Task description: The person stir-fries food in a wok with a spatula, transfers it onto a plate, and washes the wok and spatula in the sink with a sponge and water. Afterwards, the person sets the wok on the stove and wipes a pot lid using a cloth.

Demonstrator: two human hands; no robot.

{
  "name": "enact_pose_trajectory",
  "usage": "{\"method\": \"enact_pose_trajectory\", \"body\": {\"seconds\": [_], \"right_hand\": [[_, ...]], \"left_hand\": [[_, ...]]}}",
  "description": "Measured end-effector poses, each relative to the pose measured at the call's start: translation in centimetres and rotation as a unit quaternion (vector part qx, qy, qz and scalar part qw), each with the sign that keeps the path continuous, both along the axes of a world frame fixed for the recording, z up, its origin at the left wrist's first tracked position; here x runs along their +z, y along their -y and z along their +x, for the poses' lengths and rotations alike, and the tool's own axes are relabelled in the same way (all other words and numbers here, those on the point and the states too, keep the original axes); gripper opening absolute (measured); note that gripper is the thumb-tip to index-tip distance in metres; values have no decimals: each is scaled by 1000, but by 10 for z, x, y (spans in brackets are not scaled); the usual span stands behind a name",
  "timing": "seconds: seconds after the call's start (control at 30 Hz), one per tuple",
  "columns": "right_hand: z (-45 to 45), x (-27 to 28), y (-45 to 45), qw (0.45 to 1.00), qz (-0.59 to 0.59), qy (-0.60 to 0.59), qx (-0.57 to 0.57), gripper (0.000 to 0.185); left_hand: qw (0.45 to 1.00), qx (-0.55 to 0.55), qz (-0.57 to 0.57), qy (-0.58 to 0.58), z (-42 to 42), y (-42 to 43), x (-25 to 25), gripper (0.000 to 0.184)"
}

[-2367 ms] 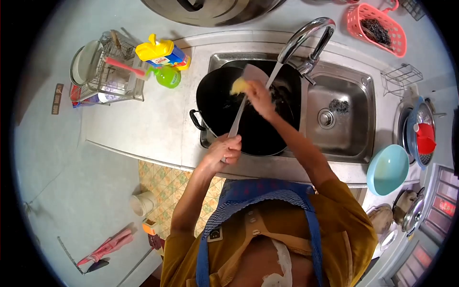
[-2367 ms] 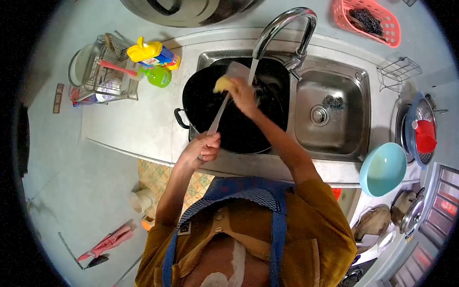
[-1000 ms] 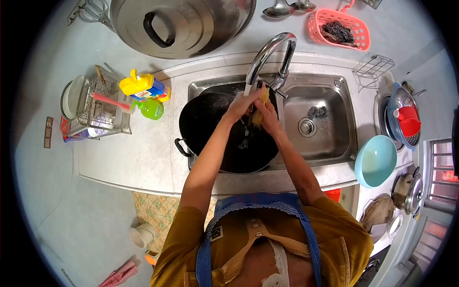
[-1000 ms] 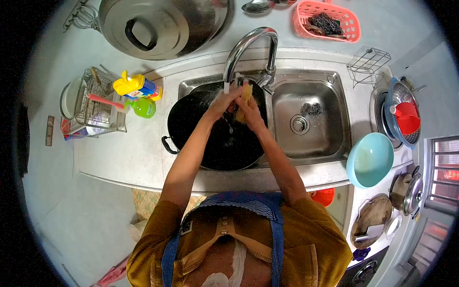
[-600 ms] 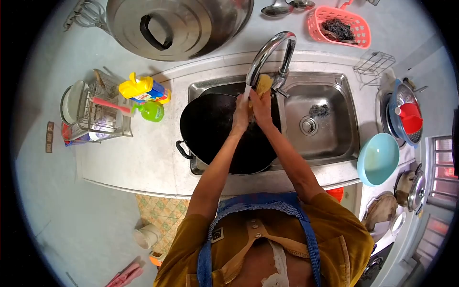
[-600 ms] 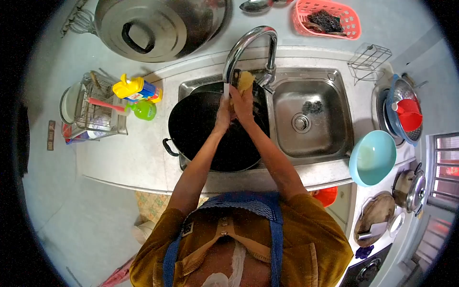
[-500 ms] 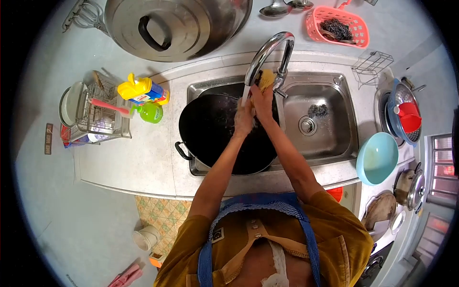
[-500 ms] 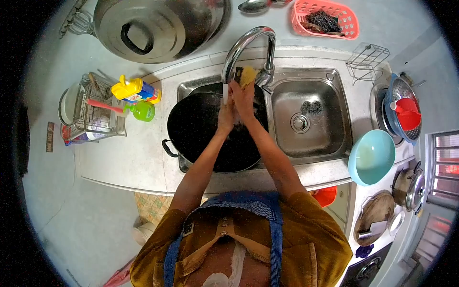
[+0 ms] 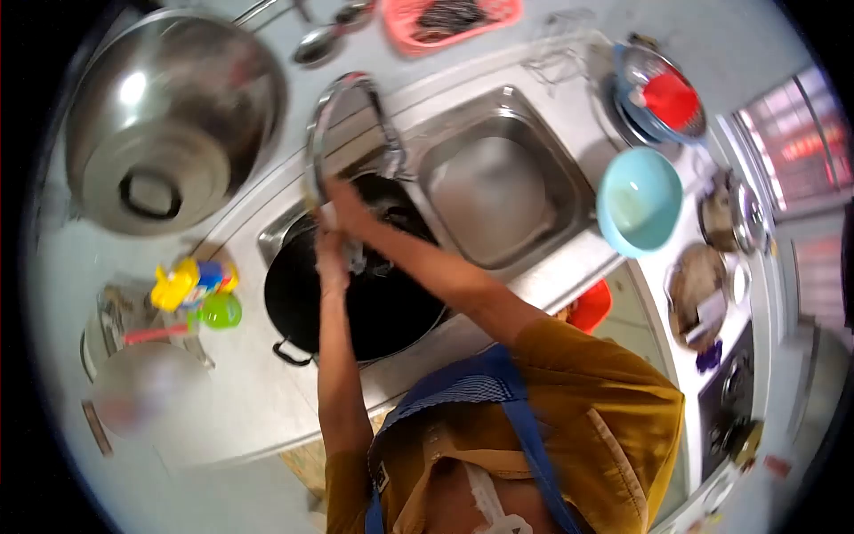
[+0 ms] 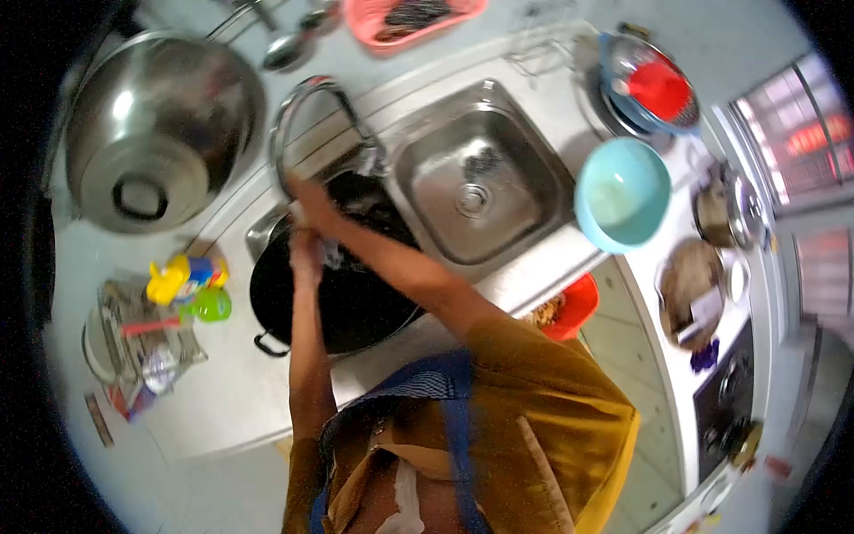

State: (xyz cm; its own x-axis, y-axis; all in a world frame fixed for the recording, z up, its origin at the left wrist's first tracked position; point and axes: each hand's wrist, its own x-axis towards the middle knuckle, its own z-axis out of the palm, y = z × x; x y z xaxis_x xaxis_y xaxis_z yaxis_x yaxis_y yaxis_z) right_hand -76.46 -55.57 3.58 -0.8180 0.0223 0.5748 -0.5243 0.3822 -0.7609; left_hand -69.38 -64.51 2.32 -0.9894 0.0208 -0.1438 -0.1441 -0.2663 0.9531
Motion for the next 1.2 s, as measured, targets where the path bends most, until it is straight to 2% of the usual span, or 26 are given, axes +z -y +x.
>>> {"method": "enact_pose_trajectory", "body": {"seconds": [0.03, 0.07, 0.17, 0.23, 0.27, 0.3, 0.33, 0.37, 0.4, 0.43, 0.47, 0.5, 0.57, 0.6, 0.63, 0.7, 0.73, 0.77, 0.83, 0.87, 0.9, 0.93, 1.07, 1.1, 1.17, 1.2], "right_hand": [[5, 5, 3, 947, -144, 197, 210, 52], [41, 79, -9, 844, -305, 408, 167, 43], [37, 60, -1, 946, -221, 124, 200, 39], [25, 59, -28, 921, 147, 297, 207, 34], [44, 64, -44, 959, 272, 27, 76, 25], [46, 49, -68, 975, 197, 8, 97, 22], [49, 34, -91, 985, 124, -15, 121, 21], [71, 63, -117, 978, 13, 186, 98, 29], [68, 39, -144, 949, 75, 298, 63, 34], [80, 62, -161, 943, 105, 314, 45, 41], [87, 56, -176, 934, 273, 229, -11, 51], [101, 43, -176, 875, 442, 91, -177, 57], [97, 42, -172, 931, 346, 114, -36, 63], [96, 37, -160, 936, 286, 201, 31, 61], [96, 41, -136, 928, 222, 283, 96, 59], [94, 20, -88, 973, 94, 140, 159, 47], [90, 10, -65, 972, 50, 137, 186, 41], [86, 5, -47, 968, 7, 132, 214, 36], [89, 6, -21, 977, 8, 95, 189, 26], [92, 13, -17, 978, 12, 83, 193, 26], [92, 20, -14, 955, -69, 141, 253, 23], [90, 33, -13, 918, -145, 198, 312, 20], [91, 136, -19, 896, -54, 214, 386, 16], [84, 151, -23, 897, -60, 214, 382, 17], [53, 187, -31, 855, -125, 275, 422, 22], [38, 214, -36, 888, -83, 263, 367, 26]], "left_hand": [[999, 47, 2, 4, 1, -8, 12, 42], [995, 71, -30, 66, 0, 4, 2, 43], [998, 2, -30, 58, 0, 15, 1, 43], [985, -4, -165, 46, -3, 12, 6, 34], [990, 36, -136, -24, -3, 4, 7, 28], [968, -50, -246, 27, -12, 11, 7, 30], [978, -72, -182, -76, -11, -4, 32, 28], [983, -110, -130, -75, -11, -14, 46, 27], [939, -124, -321, -14, -15, -25, 73, 29], [963, -127, -232, -49, -23, -12, 35, 33], [962, -96, -252, -30, -20, -17, 51, 35], [963, -83, -254, -30, -19, -17, 50, 35], [967, 18, -252, -33, -22, -21, 57, 38], [963, 56, -262, 19, -20, -25, 61, 45], [982, 26, -182, -32, -15, -28, 71, 53], [986, 52, -159, 2, -12, -29, 74, 50], [974, 14, -221, 44, -16, -26, 80, 54], [961, 101, -250, 63, -15, -32, 76, 63], [967, 115, -196, 115, -10, -26, 93, 74], [948, 163, -264, 73, -9, -21, 96, 85], [957, 101, -264, 68, -5, -8, 100, 87], [962, 95, -254, 21, 3, -1, 119, 73], [965, 95, -155, -190, 30, 31, 186, 43], [925, 124, -255, -253, 37, 42, 199, 40], [882, 185, -329, -283, 62, 47, 246, 38], [887, 199, -316, -271, 66, 52, 253, 39]]}}
